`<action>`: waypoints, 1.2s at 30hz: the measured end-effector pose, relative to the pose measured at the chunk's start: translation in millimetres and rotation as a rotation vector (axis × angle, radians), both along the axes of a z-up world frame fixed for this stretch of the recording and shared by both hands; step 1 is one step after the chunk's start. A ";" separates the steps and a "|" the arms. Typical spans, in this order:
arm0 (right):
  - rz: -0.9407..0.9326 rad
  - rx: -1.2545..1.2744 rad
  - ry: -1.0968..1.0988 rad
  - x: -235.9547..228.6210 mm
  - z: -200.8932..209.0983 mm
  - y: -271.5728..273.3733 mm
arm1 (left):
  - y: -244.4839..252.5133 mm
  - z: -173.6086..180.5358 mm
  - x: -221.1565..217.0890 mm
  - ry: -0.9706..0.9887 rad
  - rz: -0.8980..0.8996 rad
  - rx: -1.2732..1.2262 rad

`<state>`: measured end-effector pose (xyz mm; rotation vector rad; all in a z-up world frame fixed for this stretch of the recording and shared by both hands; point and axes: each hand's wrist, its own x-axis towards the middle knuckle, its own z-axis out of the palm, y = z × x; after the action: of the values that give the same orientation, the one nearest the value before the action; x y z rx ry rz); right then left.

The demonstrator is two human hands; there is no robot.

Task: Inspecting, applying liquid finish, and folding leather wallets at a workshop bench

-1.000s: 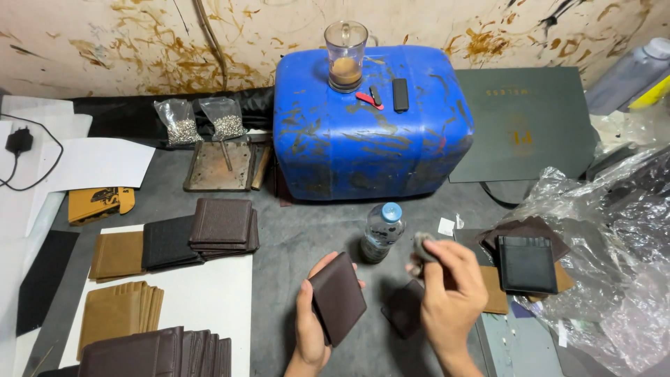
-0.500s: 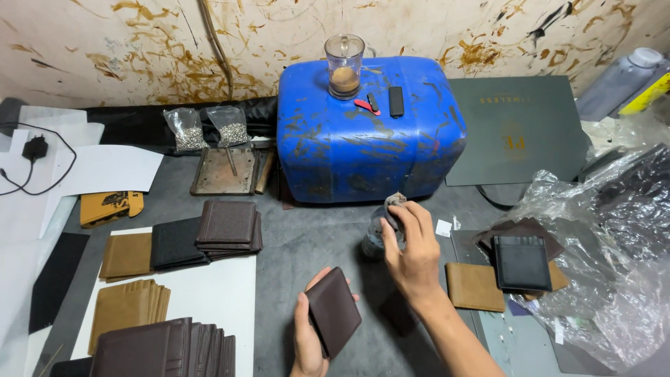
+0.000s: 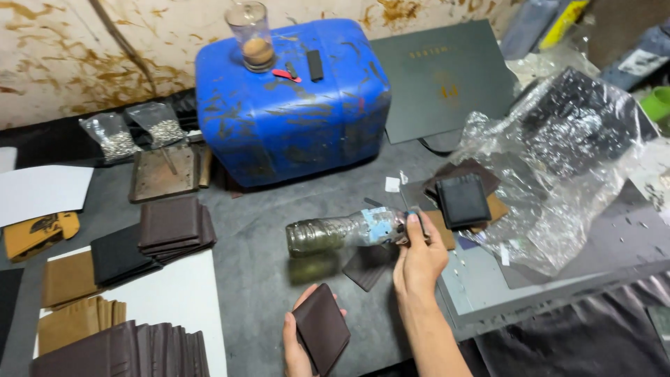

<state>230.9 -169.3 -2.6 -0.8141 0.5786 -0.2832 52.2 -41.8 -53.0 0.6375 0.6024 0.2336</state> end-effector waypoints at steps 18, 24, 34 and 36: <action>-0.039 0.175 0.220 -51.3 -2.2 3.7 | -3.0 23.1 2.0 0.139 0.004 0.033; -0.106 -0.331 0.031 -25.7 6.3 10.6 | -4.5 16.8 6.1 0.178 0.019 0.048; 0.083 -1.312 -1.015 49.5 69.7 57.1 | 7.0 24.7 13.1 0.115 0.032 0.022; 0.320 -1.372 -1.170 65.4 57.9 69.1 | 10.8 36.5 13.0 0.115 0.005 -0.011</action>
<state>296.2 -100.2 55.3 -1.7812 -0.9998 -0.7973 65.2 -31.1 -16.5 0.6419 0.7153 0.1993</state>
